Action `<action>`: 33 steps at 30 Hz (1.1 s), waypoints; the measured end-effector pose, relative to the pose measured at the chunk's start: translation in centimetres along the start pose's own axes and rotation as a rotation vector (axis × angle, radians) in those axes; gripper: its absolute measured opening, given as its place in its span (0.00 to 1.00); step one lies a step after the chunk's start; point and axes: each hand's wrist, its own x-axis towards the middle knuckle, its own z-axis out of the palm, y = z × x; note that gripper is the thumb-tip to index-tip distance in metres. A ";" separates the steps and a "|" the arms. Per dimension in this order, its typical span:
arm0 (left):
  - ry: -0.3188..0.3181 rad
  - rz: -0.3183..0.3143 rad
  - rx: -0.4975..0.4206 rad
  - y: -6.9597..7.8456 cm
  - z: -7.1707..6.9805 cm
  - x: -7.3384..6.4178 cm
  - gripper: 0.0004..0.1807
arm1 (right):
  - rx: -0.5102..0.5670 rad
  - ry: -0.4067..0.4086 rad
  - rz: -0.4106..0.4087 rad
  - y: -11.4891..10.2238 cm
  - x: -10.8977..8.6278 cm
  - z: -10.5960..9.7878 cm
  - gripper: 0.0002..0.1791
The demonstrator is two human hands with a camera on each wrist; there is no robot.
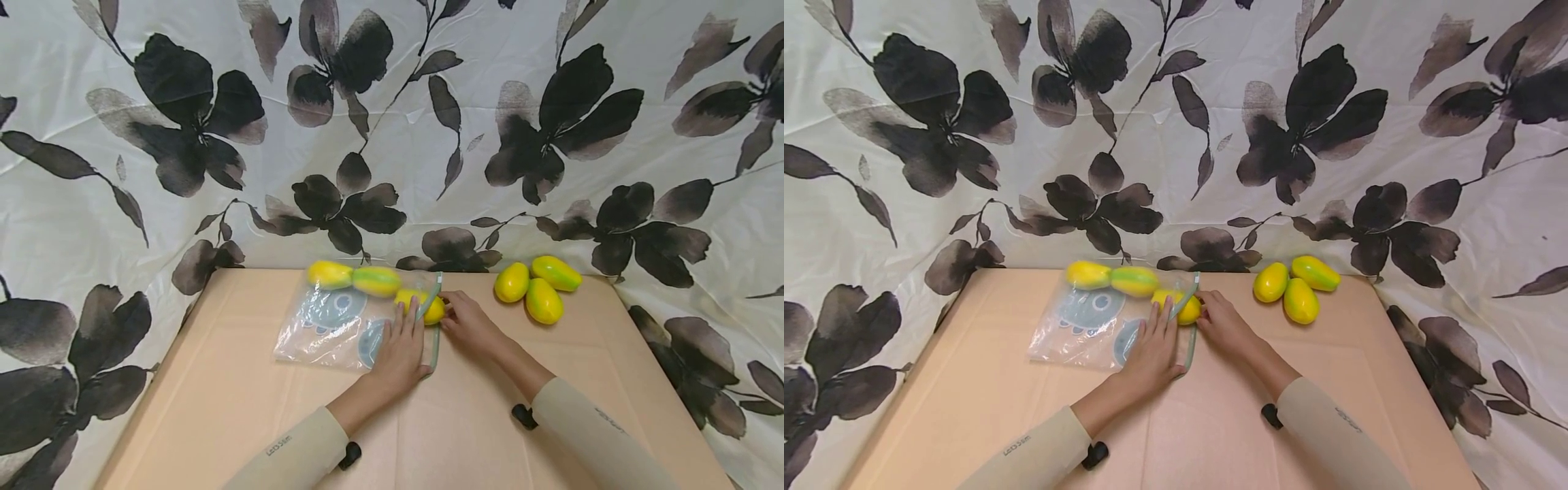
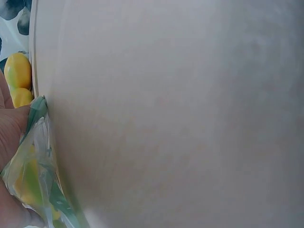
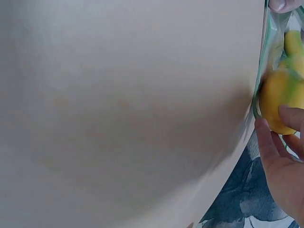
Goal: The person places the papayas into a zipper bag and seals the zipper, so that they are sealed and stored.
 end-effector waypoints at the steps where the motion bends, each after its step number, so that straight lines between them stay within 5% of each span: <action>1: 0.002 0.001 0.002 0.0 0.0 0.0 0.63 | 0.000 0.002 0.004 0.0 0.1 0.0 0.31; 16: -0.006 0.002 -0.016 -0.2 -0.1 0.2 0.64 | 0.041 -0.006 -0.008 -0.1 0.8 0.5 0.30; 22: -0.017 0.008 -0.031 -0.2 -0.1 0.4 0.64 | 0.081 -0.063 -0.026 0.0 0.9 0.3 0.35; 33: 0.003 -0.008 -0.007 -0.1 0.1 1.1 0.65 | 0.059 -0.145 -0.073 1.2 1.9 -1.2 0.27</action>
